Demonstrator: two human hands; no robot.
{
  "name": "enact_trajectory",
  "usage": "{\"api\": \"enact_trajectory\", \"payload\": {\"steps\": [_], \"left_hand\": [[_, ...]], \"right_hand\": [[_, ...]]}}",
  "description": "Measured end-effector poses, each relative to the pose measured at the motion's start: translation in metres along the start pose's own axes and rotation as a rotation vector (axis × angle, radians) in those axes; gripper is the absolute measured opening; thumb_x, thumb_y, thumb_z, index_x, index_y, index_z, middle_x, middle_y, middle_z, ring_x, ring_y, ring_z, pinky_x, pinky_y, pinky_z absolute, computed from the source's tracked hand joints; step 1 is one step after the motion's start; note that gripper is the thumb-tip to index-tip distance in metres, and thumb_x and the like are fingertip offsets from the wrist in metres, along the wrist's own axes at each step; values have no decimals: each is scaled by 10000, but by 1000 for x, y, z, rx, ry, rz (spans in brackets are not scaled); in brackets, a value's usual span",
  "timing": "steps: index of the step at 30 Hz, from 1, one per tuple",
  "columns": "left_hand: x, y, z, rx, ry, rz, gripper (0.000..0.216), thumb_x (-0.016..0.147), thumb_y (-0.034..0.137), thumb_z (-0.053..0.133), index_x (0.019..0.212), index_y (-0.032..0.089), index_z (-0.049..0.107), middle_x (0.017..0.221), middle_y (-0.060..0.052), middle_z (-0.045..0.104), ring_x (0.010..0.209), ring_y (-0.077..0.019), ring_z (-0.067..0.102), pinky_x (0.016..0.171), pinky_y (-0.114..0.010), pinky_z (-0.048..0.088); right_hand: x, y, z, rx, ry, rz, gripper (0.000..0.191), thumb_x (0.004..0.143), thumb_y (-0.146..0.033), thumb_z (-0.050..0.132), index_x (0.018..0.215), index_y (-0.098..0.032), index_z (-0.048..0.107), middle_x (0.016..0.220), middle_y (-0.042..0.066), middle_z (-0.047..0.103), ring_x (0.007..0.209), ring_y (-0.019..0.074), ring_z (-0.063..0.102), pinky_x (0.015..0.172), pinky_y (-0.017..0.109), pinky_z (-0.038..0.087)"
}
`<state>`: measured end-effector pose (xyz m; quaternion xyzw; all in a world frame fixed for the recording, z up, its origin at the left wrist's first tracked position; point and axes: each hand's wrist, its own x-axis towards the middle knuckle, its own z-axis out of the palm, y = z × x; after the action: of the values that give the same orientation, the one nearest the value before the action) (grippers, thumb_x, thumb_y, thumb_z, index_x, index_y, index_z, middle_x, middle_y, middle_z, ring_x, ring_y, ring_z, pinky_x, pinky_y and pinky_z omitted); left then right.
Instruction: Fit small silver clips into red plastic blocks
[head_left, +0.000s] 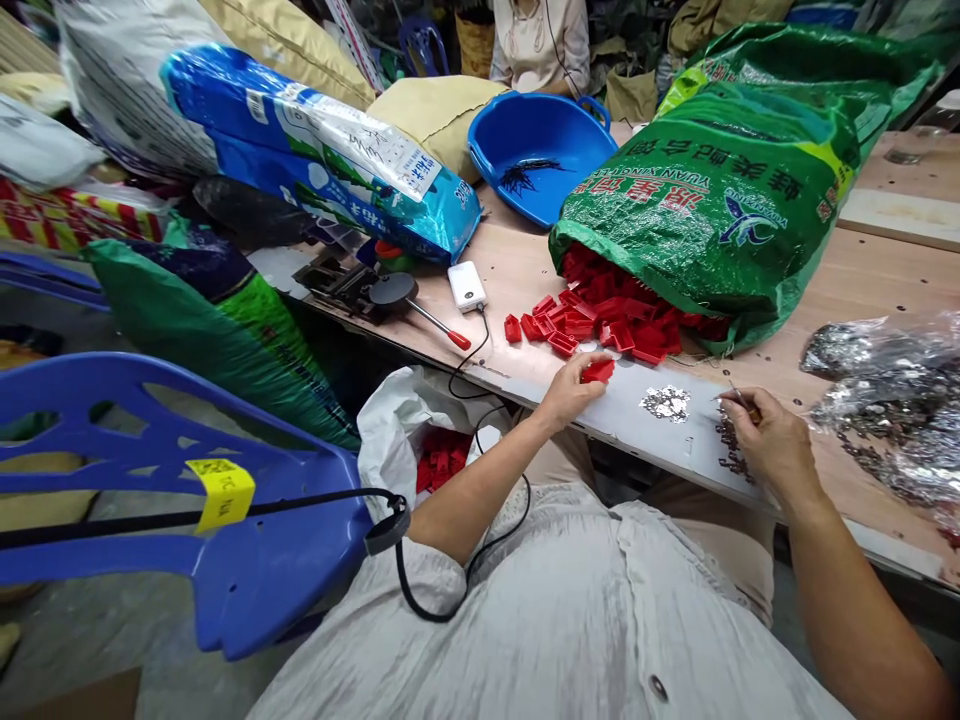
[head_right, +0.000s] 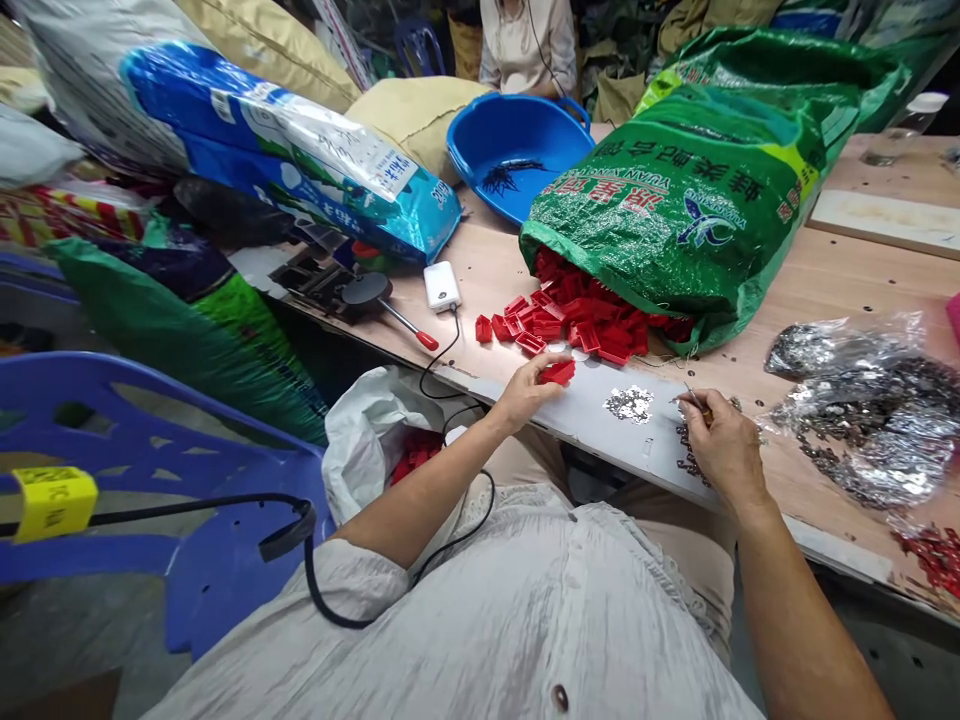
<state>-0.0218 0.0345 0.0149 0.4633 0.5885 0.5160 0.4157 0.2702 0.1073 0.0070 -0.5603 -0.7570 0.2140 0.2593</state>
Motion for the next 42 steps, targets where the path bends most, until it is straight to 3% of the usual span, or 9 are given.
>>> {"api": "enact_trajectory", "payload": {"steps": [3, 5, 8, 12, 15, 21, 27, 36, 42], "left_hand": [[-16, 1, 8, -292, -64, -99, 383, 732, 193, 629, 1108, 138, 678, 1094, -103, 706, 956, -187, 666, 904, -347, 515], [-25, 2, 15, -317, -44, -73, 282, 767, 277, 678, 1007, 132, 698, 1060, -111, 722, 939, -185, 676, 888, -343, 527], [-37, 4, 23, -97, 31, 103, 228, 796, 327, 710, 947, 156, 693, 1041, -95, 725, 972, -188, 682, 905, -345, 534], [-54, 11, 29, 242, 101, 356, 430, 799, 272, 741, 1186, 209, 565, 1099, -66, 711, 987, -178, 696, 909, -340, 550], [-61, 16, 31, 430, 105, 476, 370, 825, 244, 711, 1147, 197, 534, 1055, -64, 709, 965, -179, 695, 887, -336, 557], [-66, 23, 37, 552, 100, 638, 217, 867, 220, 649, 1066, 191, 567, 1036, -63, 724, 978, -184, 677, 893, -344, 551], [-69, 25, 42, 548, 97, 644, 194, 880, 222, 635, 1066, 196, 588, 1053, -67, 732, 991, -189, 682, 890, -362, 555], [-72, 30, 46, 582, 83, 650, 213, 876, 156, 599, 1085, 201, 587, 1066, -71, 729, 1015, -195, 679, 902, -379, 553], [-73, 29, 48, 586, 127, 606, 237, 873, 207, 634, 1099, 188, 566, 1013, -66, 714, 957, -197, 671, 866, -356, 553]], "right_hand": [[-5, -19, -2, 140, -8, 10, 275, 862, -475, 599, 967, -238, 693, 835, 30, 709, 686, 180, 595, 648, 301, 434], [-10, -35, -2, 222, -34, -14, 272, 859, -472, 610, 951, -228, 688, 807, 21, 695, 642, 159, 565, 610, 285, 426], [-20, -59, 0, 298, -63, -75, 255, 865, -457, 612, 927, -218, 676, 820, 20, 692, 639, 147, 559, 605, 277, 432], [-32, -79, 5, 314, -82, -155, 239, 884, -438, 598, 920, -217, 680, 821, 24, 695, 639, 144, 560, 606, 272, 442], [-38, -88, 6, 299, -95, -205, 207, 888, -409, 607, 913, -218, 681, 767, 7, 682, 574, 126, 514, 567, 261, 420], [-44, -92, 8, 270, -94, -299, 160, 908, -363, 595, 907, -220, 668, 810, 16, 710, 602, 142, 572, 600, 274, 447], [-46, -89, 7, 241, -103, -378, 126, 920, -330, 583, 910, -226, 654, 864, 38, 722, 701, 174, 650, 657, 299, 497], [-48, -86, 5, 206, -105, -412, 112, 933, -322, 567, 929, -240, 643, 857, 42, 710, 737, 188, 660, 673, 321, 512], [-50, -83, 3, 188, -83, -441, 101, 943, -315, 564, 930, -242, 633, 864, 40, 700, 733, 176, 645, 664, 310, 502]]}}
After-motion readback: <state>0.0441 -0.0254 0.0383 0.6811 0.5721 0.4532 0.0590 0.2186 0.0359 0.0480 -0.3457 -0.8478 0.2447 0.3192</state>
